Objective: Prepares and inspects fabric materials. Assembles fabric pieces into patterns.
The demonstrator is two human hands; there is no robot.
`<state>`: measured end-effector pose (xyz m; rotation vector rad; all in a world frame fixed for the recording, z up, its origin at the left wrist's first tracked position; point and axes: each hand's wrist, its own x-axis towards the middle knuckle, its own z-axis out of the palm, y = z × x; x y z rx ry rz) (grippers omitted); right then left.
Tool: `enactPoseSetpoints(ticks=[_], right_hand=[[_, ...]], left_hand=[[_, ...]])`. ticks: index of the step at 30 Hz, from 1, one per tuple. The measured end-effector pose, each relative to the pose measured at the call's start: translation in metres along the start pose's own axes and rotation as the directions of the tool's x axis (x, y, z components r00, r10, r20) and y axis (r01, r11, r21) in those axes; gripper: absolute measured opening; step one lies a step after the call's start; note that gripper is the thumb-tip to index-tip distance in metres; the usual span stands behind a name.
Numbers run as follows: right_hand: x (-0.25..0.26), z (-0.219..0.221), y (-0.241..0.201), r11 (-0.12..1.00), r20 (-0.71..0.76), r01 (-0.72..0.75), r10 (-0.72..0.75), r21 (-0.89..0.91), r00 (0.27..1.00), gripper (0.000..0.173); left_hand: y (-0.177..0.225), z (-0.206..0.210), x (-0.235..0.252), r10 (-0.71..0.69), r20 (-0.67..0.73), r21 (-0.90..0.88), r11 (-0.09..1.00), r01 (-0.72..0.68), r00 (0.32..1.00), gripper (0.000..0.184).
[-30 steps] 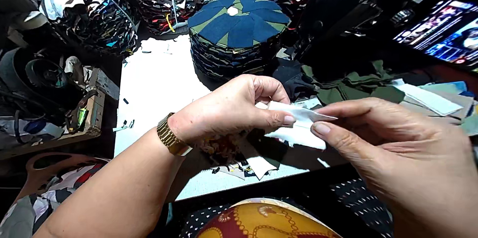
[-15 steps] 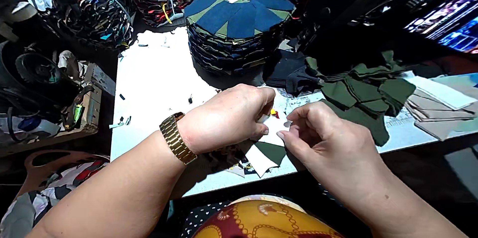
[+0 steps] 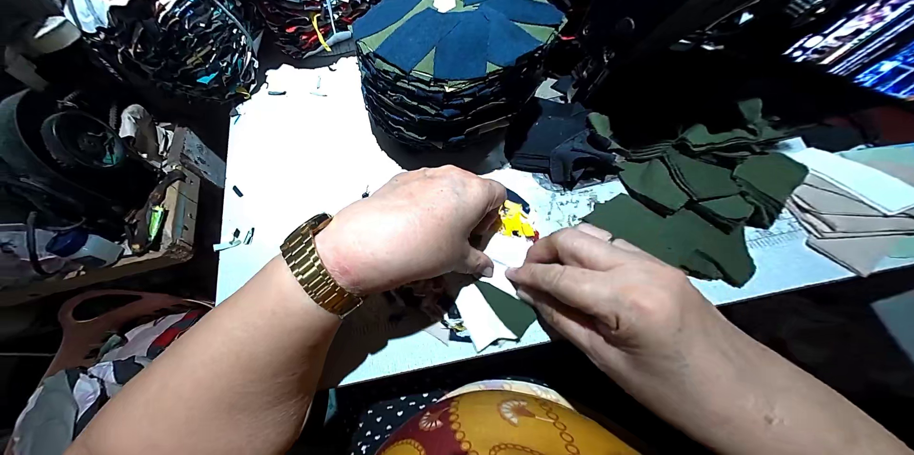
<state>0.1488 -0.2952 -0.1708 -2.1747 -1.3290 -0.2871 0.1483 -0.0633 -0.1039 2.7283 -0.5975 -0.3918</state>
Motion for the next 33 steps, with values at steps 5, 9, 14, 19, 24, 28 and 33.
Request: enactPoseSetpoints(ticks=[5,9,14,19,24,28,33], right_hand=[[-0.002,0.002,-0.010,0.994,0.014,-0.069,0.068,0.082,0.998,0.027],[-0.001,0.013,-0.010,0.996,0.001,-0.088,0.088,0.020,0.996,0.029],[-0.004,-0.017,0.003,0.991,0.000,-0.096,0.096,0.095,0.995,0.028],[-0.029,-0.062,0.037,0.965,0.052,-0.158,0.172,-0.209,0.984,0.030],[-0.042,-0.065,0.049,0.962,0.014,-0.167,0.174,-0.217,0.985,0.027],[-0.043,-0.065,0.053,0.979,-0.044,-0.143,0.138,-0.148,0.989,0.023],[-0.040,-0.067,0.056,0.979,-0.072,-0.190,0.184,-0.078,0.980,0.024]], left_hand=[[-0.008,-0.008,-0.001,0.083,0.034,-0.168,0.983,-0.076,0.996,0.023],[-0.013,-0.006,0.002,0.134,-0.110,-0.417,0.893,-0.168,0.985,0.006],[-0.012,-0.001,0.006,0.047,-0.233,-0.514,0.842,-0.164,0.971,0.008],[-0.009,0.000,0.007,0.014,-0.281,-0.618,0.762,-0.192,0.960,0.007],[-0.010,0.002,0.009,0.010,-0.286,-0.659,0.724,-0.205,0.958,0.006],[-0.009,0.003,0.010,0.021,-0.281,-0.665,0.717,-0.210,0.959,0.006],[-0.007,0.005,0.010,0.026,-0.285,-0.645,0.734,-0.211,0.958,0.006]])
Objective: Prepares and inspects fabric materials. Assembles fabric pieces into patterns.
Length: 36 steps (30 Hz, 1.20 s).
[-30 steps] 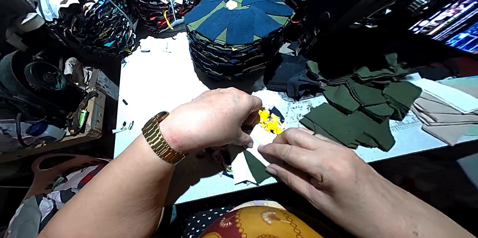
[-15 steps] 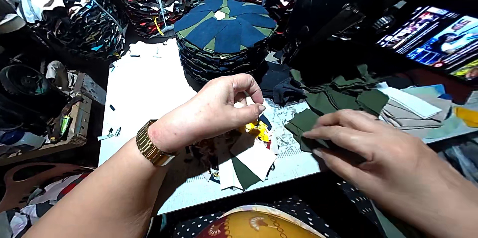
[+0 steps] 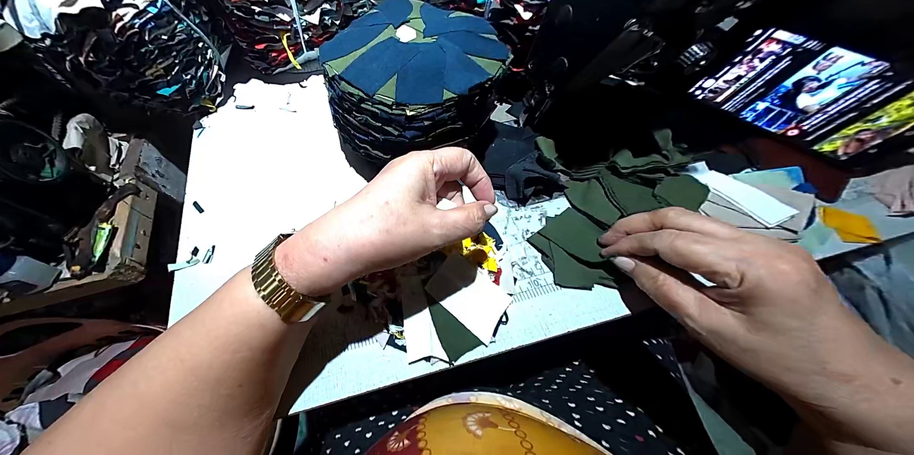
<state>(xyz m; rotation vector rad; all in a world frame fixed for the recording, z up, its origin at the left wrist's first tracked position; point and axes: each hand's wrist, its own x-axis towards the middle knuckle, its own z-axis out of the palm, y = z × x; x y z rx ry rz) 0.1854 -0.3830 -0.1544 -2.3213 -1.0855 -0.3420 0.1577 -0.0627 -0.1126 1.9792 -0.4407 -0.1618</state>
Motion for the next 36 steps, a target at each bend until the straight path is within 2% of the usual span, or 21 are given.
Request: enactPoseSetpoints(ticks=[2,7,12,14,16,18,20,23,24,25,27,28,30,33,36], right_hand=[[0.003,-0.001,0.000,1.000,-0.013,-0.011,0.011,0.020,1.000,0.024],[0.016,-0.002,-0.015,0.999,-0.104,-0.042,0.039,-0.025,0.994,0.023],[0.040,0.000,-0.040,0.987,-0.099,0.140,-0.132,0.076,0.986,0.020],[0.047,0.005,-0.053,0.966,-0.101,0.220,-0.207,0.138,0.973,0.017],[0.051,0.011,-0.064,0.947,-0.141,0.261,-0.237,0.186,0.961,0.014],[0.052,0.017,-0.070,0.941,-0.221,0.221,-0.165,0.257,0.961,0.013],[0.050,0.023,-0.071,0.926,-0.270,0.133,-0.035,0.353,0.962,0.022],[0.044,0.033,-0.069,0.811,-0.089,-0.040,0.112,0.583,0.990,0.056],[0.041,0.036,-0.068,0.757,-0.015,-0.097,0.139,0.646,0.990,0.056],[0.038,0.037,-0.068,0.713,0.030,-0.135,0.158,0.688,0.987,0.049],[0.034,0.038,-0.068,0.667,0.026,-0.159,0.205,0.728,0.978,0.028],[0.033,0.037,-0.068,0.649,0.017,-0.173,0.239,0.741,0.971,0.024],[0.032,0.034,-0.066,0.614,0.022,-0.208,0.296,0.762,0.955,0.023],[0.029,0.035,-0.068,0.587,0.069,-0.279,0.354,0.760,0.933,0.024],[0.025,0.043,-0.075,0.658,0.067,-0.323,0.383,0.681,0.921,0.023]], left_hand=[[0.000,0.001,0.000,0.011,-0.003,0.001,1.000,-0.011,1.000,0.006],[0.001,0.008,-0.001,0.142,-0.070,-0.036,0.989,-0.144,0.987,0.014],[0.007,0.020,-0.005,0.242,-0.034,-0.083,0.966,-0.244,0.970,0.042],[0.010,0.023,-0.009,0.260,-0.006,-0.009,0.966,-0.260,0.966,0.040],[0.012,0.024,-0.010,0.299,0.037,0.094,0.949,-0.302,0.953,0.024],[0.012,0.023,-0.010,0.315,0.051,0.092,0.943,-0.319,0.948,0.005],[0.011,0.021,-0.008,0.309,0.042,0.015,0.951,-0.310,0.950,0.008],[0.011,0.020,-0.006,0.286,-0.009,-0.133,0.950,-0.284,0.958,0.007],[0.012,0.019,-0.005,0.282,-0.030,-0.147,0.948,-0.283,0.959,0.006],[0.012,0.019,-0.005,0.282,-0.049,-0.142,0.948,-0.286,0.958,0.006],[0.012,0.017,-0.004,0.285,-0.071,-0.095,0.952,-0.291,0.956,0.006],[0.011,0.015,-0.004,0.284,-0.076,-0.063,0.955,-0.289,0.956,0.006],[0.010,0.010,-0.005,0.277,-0.066,0.039,0.961,-0.275,0.958,0.010],[0.008,-0.001,-0.006,0.202,0.045,0.203,0.957,-0.207,0.978,0.021],[0.006,-0.006,-0.007,0.085,0.142,0.369,0.920,-0.132,0.986,0.030]])
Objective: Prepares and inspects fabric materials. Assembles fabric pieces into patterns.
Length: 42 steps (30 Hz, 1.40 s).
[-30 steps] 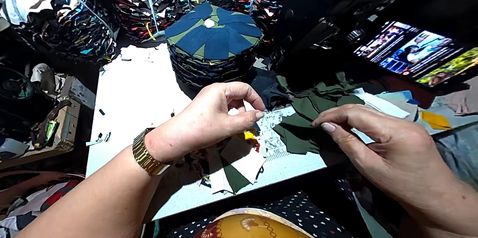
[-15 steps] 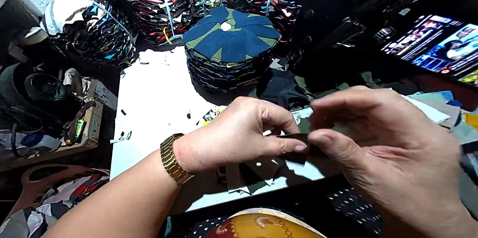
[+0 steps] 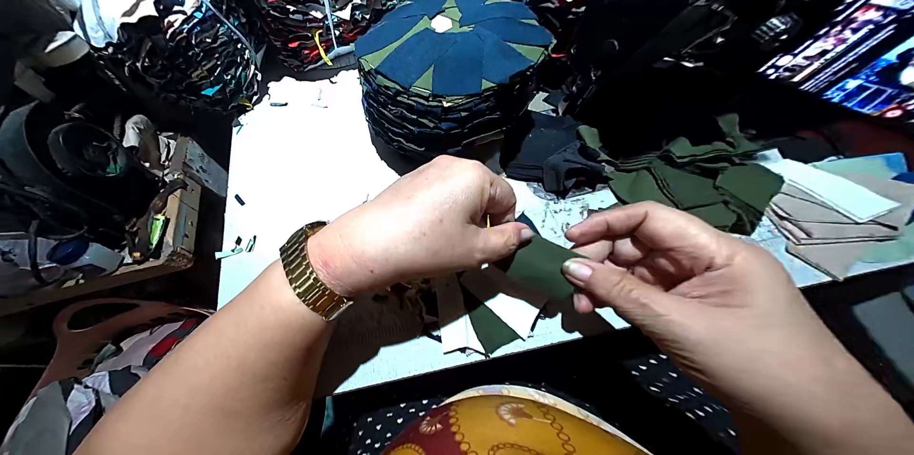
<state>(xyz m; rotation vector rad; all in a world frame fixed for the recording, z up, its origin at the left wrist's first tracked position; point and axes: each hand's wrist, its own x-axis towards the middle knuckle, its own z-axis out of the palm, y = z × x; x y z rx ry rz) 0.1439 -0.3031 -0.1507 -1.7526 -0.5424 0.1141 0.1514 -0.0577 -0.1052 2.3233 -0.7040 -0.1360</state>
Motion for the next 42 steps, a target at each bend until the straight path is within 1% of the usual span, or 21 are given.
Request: enactPoseSetpoints(ticks=[3,8,13,16,18,19,20,21,22,23,24,25,27,28,29,31,34,36,37,39,42], right_hand=[[0.000,0.006,0.008,0.980,-0.019,0.064,-0.069,-0.189,0.997,0.019],[0.005,0.004,0.010,0.854,0.063,0.158,-0.147,-0.495,0.987,0.013],[0.009,0.007,0.011,0.734,0.125,0.226,-0.191,-0.640,0.974,0.010],[0.009,0.005,0.011,0.692,0.135,0.266,-0.239,-0.671,0.962,0.012],[0.009,0.002,0.009,0.697,0.142,0.316,-0.297,-0.644,0.944,0.011],[0.009,0.001,0.008,0.702,0.161,0.362,-0.337,-0.613,0.928,0.011],[0.010,0.000,0.007,0.704,0.187,0.413,-0.379,-0.578,0.906,0.013],[0.010,0.001,0.007,0.700,0.220,0.461,-0.411,-0.545,0.885,0.016],[0.010,0.004,0.009,0.688,0.254,0.499,-0.434,-0.526,0.865,0.018],[0.009,0.007,0.013,0.671,0.289,0.530,-0.446,-0.519,0.847,0.021],[0.009,0.010,0.020,0.646,0.328,0.551,-0.443,-0.529,0.834,0.022],[0.008,0.013,0.026,0.619,0.357,0.564,-0.437,-0.547,0.825,0.023],[0.005,0.015,0.031,0.595,0.390,0.581,-0.432,-0.554,0.814,0.028],[0.004,0.013,0.032,0.609,0.394,0.579,-0.425,-0.542,0.815,0.030],[0.004,0.008,0.032,0.644,0.389,0.566,-0.413,-0.516,0.824,0.032],[0.006,-0.007,0.030,0.721,0.325,0.510,-0.396,-0.469,0.859,0.032],[0.011,-0.034,0.017,0.749,0.129,0.369,-0.361,-0.550,0.924,0.025],[0.011,-0.045,0.009,0.769,-0.040,0.304,-0.393,-0.562,0.919,0.020],[0.010,-0.047,0.005,0.783,-0.092,0.305,-0.417,-0.543,0.904,0.018],[0.008,-0.042,-0.005,0.783,-0.091,0.360,-0.464,-0.508,0.881,0.016],[0.009,-0.022,-0.010,0.742,-0.017,0.422,-0.504,-0.521,0.864,0.023]], left_hand=[[0.001,0.001,0.000,-0.075,0.065,0.135,0.989,0.066,0.995,0.032],[0.002,0.006,0.000,-0.103,0.095,0.253,0.964,0.077,0.990,0.031],[0.004,0.019,0.003,-0.126,0.108,0.412,0.908,0.070,0.986,0.027],[0.005,0.017,0.001,-0.129,0.032,0.474,0.875,0.099,0.991,0.027],[0.003,0.013,0.001,-0.135,-0.025,0.400,0.907,0.133,0.991,0.027],[0.000,0.011,0.002,-0.129,-0.057,0.297,0.945,0.140,0.990,0.027],[-0.002,0.010,0.003,-0.115,-0.089,0.137,0.982,0.126,0.989,0.027],[-0.002,0.010,0.005,-0.103,-0.110,-0.084,0.992,0.094,0.989,0.023],[0.001,0.010,0.006,-0.117,-0.098,-0.347,0.935,0.076,0.988,0.019],[0.007,0.011,0.006,-0.155,-0.060,-0.610,0.788,0.087,0.986,0.018],[0.014,0.012,0.006,-0.202,0.002,-0.800,0.588,0.123,0.979,0.022],[0.021,0.013,0.006,-0.243,0.077,-0.910,0.380,0.168,0.967,0.029],[0.025,0.017,0.005,-0.265,0.208,-0.973,0.043,0.227,0.942,0.044],[0.023,0.020,0.005,-0.227,0.243,-0.970,-0.064,0.234,0.943,0.051],[0.021,0.022,0.005,-0.181,0.258,-0.962,-0.134,0.236,0.949,0.056],[0.018,0.026,0.007,-0.145,0.251,-0.954,-0.207,0.218,0.957,0.059],[0.018,0.027,0.008,-0.169,0.241,-0.947,-0.257,0.193,0.956,0.054],[0.019,0.028,0.009,-0.163,0.235,-0.947,-0.262,0.188,0.958,0.053],[0.019,0.029,0.009,-0.158,0.234,-0.945,-0.267,0.187,0.959,0.052],[0.021,0.031,0.009,-0.162,0.248,-0.939,-0.281,0.196,0.955,0.051],[0.023,0.033,0.008,-0.153,0.278,-0.940,-0.248,0.236,0.948,0.051]])
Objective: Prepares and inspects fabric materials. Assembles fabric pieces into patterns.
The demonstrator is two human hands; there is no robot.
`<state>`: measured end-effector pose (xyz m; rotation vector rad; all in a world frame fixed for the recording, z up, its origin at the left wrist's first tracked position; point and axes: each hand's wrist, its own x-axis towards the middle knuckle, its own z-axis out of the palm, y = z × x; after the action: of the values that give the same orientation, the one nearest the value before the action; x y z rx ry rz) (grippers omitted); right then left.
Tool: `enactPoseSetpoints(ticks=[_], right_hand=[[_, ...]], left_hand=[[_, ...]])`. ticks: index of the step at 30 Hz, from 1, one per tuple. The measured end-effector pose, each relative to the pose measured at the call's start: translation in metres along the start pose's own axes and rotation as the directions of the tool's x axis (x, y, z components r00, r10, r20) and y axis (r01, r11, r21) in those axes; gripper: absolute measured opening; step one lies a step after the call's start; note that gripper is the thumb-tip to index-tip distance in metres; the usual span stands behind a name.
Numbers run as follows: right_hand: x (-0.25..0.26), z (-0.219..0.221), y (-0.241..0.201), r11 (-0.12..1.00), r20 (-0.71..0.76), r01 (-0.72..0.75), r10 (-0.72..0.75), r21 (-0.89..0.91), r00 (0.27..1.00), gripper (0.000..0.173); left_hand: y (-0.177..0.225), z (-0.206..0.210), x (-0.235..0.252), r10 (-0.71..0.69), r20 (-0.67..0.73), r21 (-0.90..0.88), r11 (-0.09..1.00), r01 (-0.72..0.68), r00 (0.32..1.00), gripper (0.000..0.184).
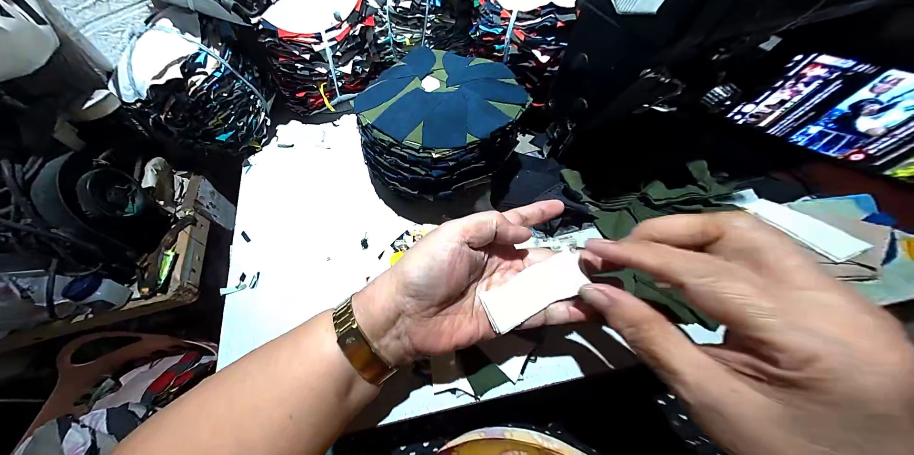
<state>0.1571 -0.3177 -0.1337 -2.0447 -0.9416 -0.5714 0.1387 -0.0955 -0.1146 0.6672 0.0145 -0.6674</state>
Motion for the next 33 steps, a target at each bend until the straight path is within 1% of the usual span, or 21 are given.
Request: enactPoseSetpoints(ticks=[3,7,10,13,15,18,19,21,24,28,30,31,33], right_hand=[[-0.002,0.012,0.001,1.000,-0.034,-0.009,0.009,-0.026,0.999,0.022],[-0.003,0.012,0.004,1.000,-0.055,-0.004,0.004,-0.004,0.998,0.016],[-0.004,0.011,0.006,1.000,-0.046,0.024,-0.023,0.019,0.999,0.011],[-0.005,0.013,0.008,0.998,-0.051,0.069,-0.068,0.004,0.996,0.010],[-0.004,0.014,0.007,0.998,-0.058,0.062,-0.063,-0.009,0.996,0.012],[-0.001,0.013,0.006,0.998,-0.047,0.025,-0.027,-0.052,0.999,0.026],[-0.001,0.013,0.006,0.999,-0.047,0.014,-0.016,-0.044,0.999,0.026],[-0.001,0.014,0.006,1.000,-0.049,0.003,-0.004,-0.017,0.999,0.017],[-0.005,0.017,0.008,0.998,-0.084,0.041,-0.038,0.039,0.996,0.008],[-0.004,0.014,0.009,0.976,-0.094,0.103,-0.086,0.193,0.992,0.008],[-0.001,0.011,0.005,0.946,-0.068,0.082,-0.063,0.314,0.996,0.010],[0.000,0.009,0.003,0.933,-0.064,0.063,-0.043,0.354,0.997,0.010],[0.003,0.004,0.001,0.928,-0.044,0.056,-0.043,0.369,0.998,0.009]], left_hand=[[-0.002,0.005,0.000,-0.002,-0.039,0.047,0.999,0.004,0.999,0.052],[-0.004,0.006,0.001,-0.010,-0.073,0.068,0.998,0.015,0.997,0.050],[-0.005,0.008,0.001,-0.006,-0.104,0.099,0.995,0.016,0.995,0.049],[-0.005,0.010,0.001,-0.004,-0.141,0.155,0.988,0.026,0.990,0.051],[-0.004,0.011,0.000,0.003,-0.143,0.196,0.980,0.025,0.990,0.052],[-0.004,0.013,-0.001,0.021,-0.142,0.246,0.969,0.015,0.990,0.054],[-0.004,0.013,-0.001,0.021,-0.135,0.251,0.968,0.014,0.991,0.054],[-0.004,0.014,-0.001,0.021,-0.139,0.260,0.965,0.016,0.990,0.054],[-0.005,0.014,0.000,0.021,-0.155,0.230,0.973,0.015,0.988,0.050],[-0.006,0.013,0.002,0.057,-0.218,0.206,0.979,-0.011,0.974,0.044],[-0.005,0.011,0.002,0.071,-0.278,0.222,0.975,-0.008,0.958,0.040],[-0.005,0.010,0.002,0.079,-0.286,0.244,0.970,-0.007,0.955,0.036],[-0.004,0.008,0.003,0.090,-0.255,0.342,0.940,0.003,0.963,0.027]])
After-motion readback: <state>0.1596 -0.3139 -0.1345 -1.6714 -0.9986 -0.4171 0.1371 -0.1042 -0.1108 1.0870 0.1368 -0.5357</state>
